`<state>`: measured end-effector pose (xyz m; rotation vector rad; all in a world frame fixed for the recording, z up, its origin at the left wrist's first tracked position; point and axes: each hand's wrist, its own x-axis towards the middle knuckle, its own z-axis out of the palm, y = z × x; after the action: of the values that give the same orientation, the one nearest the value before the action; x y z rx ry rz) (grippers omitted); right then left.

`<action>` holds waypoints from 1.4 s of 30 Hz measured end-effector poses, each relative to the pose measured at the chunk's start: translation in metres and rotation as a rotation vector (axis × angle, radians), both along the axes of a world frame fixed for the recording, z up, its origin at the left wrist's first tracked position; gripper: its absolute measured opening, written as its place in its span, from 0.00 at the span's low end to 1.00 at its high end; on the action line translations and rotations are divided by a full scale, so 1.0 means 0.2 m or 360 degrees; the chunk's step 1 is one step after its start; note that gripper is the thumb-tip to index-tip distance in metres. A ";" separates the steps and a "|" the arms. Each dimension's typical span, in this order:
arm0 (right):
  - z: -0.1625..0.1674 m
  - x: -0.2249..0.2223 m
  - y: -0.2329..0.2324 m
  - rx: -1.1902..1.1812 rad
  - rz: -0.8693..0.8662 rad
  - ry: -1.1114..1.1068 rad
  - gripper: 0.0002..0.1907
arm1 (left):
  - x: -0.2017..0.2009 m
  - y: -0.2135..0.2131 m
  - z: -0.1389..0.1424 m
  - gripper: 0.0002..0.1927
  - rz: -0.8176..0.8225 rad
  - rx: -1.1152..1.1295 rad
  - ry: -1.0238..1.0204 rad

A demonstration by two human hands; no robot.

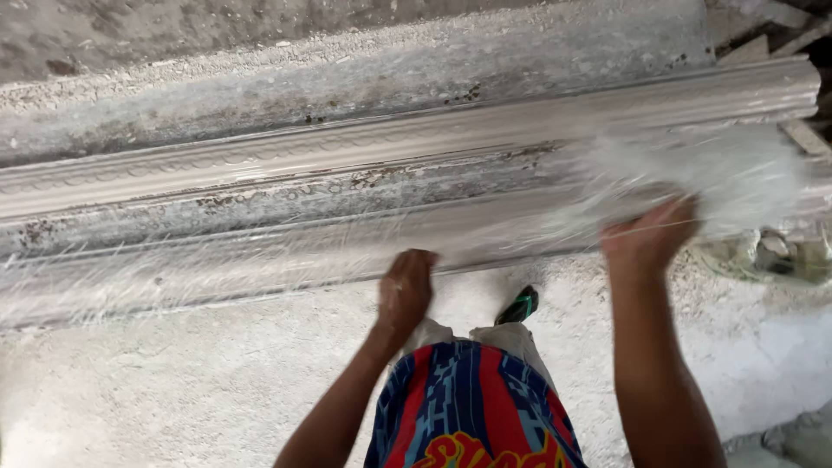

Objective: The person wipes dust from long white decorative moldings, then repeatedly pulls and lays wet fiberglass strands along their length. The person also briefly washes hands in a bucket of water during the process.

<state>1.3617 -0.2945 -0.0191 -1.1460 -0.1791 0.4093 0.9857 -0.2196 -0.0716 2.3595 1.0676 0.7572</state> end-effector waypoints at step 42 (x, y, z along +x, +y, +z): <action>-0.27 0.61 -0.34 -0.0791 0.0415 -0.1063 0.11 | 1.01 -0.54 0.26 0.22 -0.0142 -0.0761 -0.0721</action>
<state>1.4834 -0.3615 -0.0733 -1.7337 -0.8533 0.2911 1.1880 -0.3278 -0.0199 1.7144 0.8270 0.8401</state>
